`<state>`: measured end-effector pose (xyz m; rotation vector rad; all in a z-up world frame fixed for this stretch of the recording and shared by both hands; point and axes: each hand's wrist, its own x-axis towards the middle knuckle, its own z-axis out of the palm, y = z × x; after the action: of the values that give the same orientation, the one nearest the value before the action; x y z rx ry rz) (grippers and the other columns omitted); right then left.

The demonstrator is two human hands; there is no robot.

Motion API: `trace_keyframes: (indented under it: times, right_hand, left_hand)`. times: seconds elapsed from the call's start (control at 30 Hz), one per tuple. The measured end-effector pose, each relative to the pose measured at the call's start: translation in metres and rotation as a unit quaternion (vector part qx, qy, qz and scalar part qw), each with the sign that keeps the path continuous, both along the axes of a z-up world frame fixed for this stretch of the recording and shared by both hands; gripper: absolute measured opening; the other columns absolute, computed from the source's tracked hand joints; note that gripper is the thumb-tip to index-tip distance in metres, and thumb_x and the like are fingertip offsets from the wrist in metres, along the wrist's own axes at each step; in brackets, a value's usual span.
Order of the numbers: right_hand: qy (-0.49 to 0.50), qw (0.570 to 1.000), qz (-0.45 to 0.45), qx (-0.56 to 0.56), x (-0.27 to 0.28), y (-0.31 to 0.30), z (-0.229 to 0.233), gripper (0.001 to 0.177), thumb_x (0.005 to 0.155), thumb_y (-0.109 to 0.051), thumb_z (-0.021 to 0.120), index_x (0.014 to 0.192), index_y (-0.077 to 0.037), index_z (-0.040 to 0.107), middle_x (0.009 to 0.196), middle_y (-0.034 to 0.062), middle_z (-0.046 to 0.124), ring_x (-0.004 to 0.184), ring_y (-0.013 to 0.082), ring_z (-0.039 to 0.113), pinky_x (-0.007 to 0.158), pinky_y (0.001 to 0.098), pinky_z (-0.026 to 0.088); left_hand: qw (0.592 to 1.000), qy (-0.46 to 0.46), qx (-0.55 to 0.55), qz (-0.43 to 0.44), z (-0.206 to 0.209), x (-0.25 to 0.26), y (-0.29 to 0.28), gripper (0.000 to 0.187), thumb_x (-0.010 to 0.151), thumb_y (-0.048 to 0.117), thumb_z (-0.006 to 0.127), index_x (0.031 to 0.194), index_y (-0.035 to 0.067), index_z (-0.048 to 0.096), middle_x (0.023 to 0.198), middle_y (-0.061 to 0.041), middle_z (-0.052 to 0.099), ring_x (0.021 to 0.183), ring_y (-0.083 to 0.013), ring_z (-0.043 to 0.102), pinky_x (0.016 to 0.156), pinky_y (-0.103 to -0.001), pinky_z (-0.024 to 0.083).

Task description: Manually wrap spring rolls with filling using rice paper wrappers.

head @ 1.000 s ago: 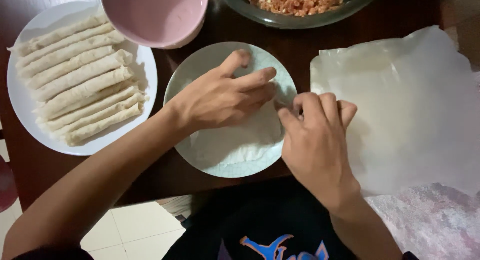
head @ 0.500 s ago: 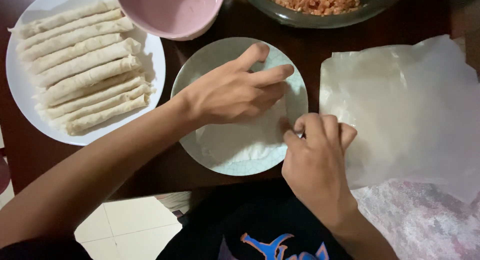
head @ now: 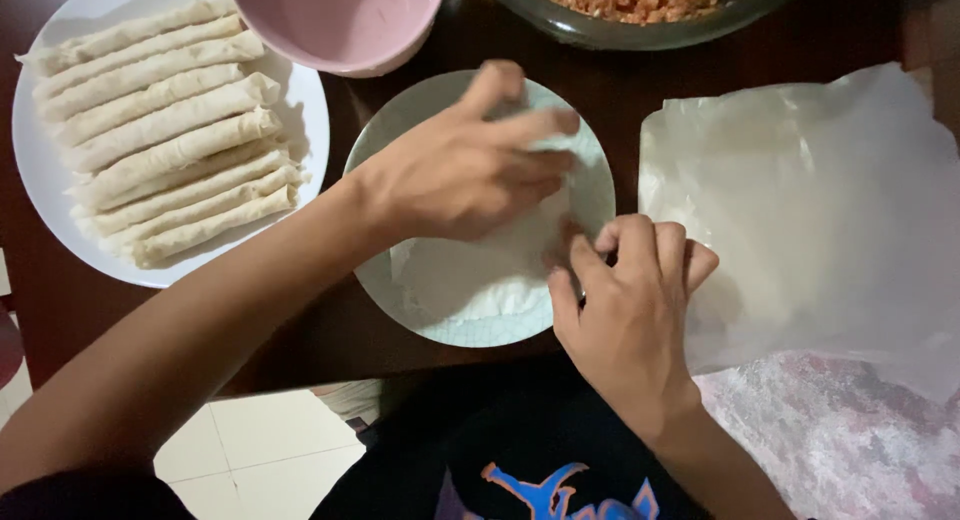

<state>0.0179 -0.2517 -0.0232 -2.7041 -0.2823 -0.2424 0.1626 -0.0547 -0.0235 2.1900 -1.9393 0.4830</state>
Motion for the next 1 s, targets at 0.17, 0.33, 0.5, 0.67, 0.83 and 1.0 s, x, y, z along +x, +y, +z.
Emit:
trace_keyframes:
  times: [0.17, 0.33, 0.5, 0.67, 0.83, 1.0]
  right_hand:
    - [-0.016, 1.000, -0.025, 0.008, 0.000, -0.001, -0.001, 0.031, 0.085, -0.023, 0.081, 0.108, -0.003, 0.078, 0.103, 0.0064, 0.056, 0.105, 0.0261, 0.048, 0.096, 0.0470, 0.029]
    - [-0.050, 0.998, -0.038, -0.005, 0.000, 0.000, -0.009, 0.011, 0.078, -0.013, 0.080, 0.086, -0.007, 0.074, 0.100, 0.0035, 0.062, 0.102, 0.0259, 0.050, 0.095, 0.0456, 0.031]
    - [-0.070, 0.997, -0.039, -0.001, 0.002, 0.005, -0.011, 0.012, 0.079, -0.011, 0.079, 0.087, -0.004, 0.073, 0.097, 0.0036, 0.064, 0.099, 0.0249, 0.052, 0.094, 0.0447, 0.033]
    - [-0.099, 0.994, -0.040, 0.004, 0.000, 0.009, -0.015, 0.014, 0.083, -0.012, 0.080, 0.093, -0.003, 0.073, 0.102, 0.0047, 0.067, 0.100, 0.0244, 0.056, 0.095, 0.0443, 0.035]
    - [-0.072, 0.996, -0.043, 0.010, -0.002, 0.010, -0.014, 0.019, 0.079, -0.007, 0.076, 0.098, -0.003, 0.075, 0.097, 0.0032, 0.068, 0.097, 0.0244, 0.057, 0.094, 0.0438, 0.036]
    - [-0.063, 0.998, -0.025, 0.006, -0.003, 0.011, -0.012, 0.025, 0.081, -0.008, 0.074, 0.104, -0.001, 0.076, 0.097, 0.0055, 0.065, 0.098, 0.0250, 0.055, 0.094, 0.0444, 0.036]
  left_hand:
    - [0.980, 0.145, -0.093, 0.097, -0.005, -0.002, 0.000, 0.029, 0.091, 0.017, 0.075, 0.119, 0.007, 0.080, 0.125, -0.005, 0.071, 0.131, -0.0245, 0.052, 0.105, -0.048, 0.038]
    - [0.976, 0.196, -0.047, 0.079, 0.008, -0.001, -0.010, 0.039, 0.076, 0.009, 0.073, 0.114, 0.009, 0.081, 0.124, -0.003, 0.073, 0.122, -0.0254, 0.056, 0.097, -0.047, 0.040]
    - [0.988, 0.153, -0.037, 0.009, 0.004, -0.002, -0.012, 0.023, 0.081, 0.016, 0.074, 0.103, 0.014, 0.081, 0.111, 0.004, 0.073, 0.119, -0.0226, 0.056, 0.100, -0.047, 0.039]
    - [0.994, 0.105, -0.008, -0.019, 0.000, 0.000, -0.007, 0.021, 0.082, 0.023, 0.073, 0.098, 0.013, 0.081, 0.094, 0.006, 0.069, 0.114, -0.0195, 0.055, 0.103, -0.046, 0.039]
    - [0.995, 0.090, -0.042, -0.013, -0.001, -0.003, -0.004, 0.019, 0.087, 0.027, 0.072, 0.096, 0.011, 0.079, 0.097, 0.005, 0.070, 0.123, -0.0217, 0.054, 0.108, -0.047, 0.038]
    - [0.997, 0.075, -0.035, -0.006, -0.007, -0.003, -0.001, 0.017, 0.091, 0.026, 0.071, 0.095, 0.012, 0.079, 0.097, 0.006, 0.072, 0.130, -0.0206, 0.052, 0.107, -0.048, 0.037]
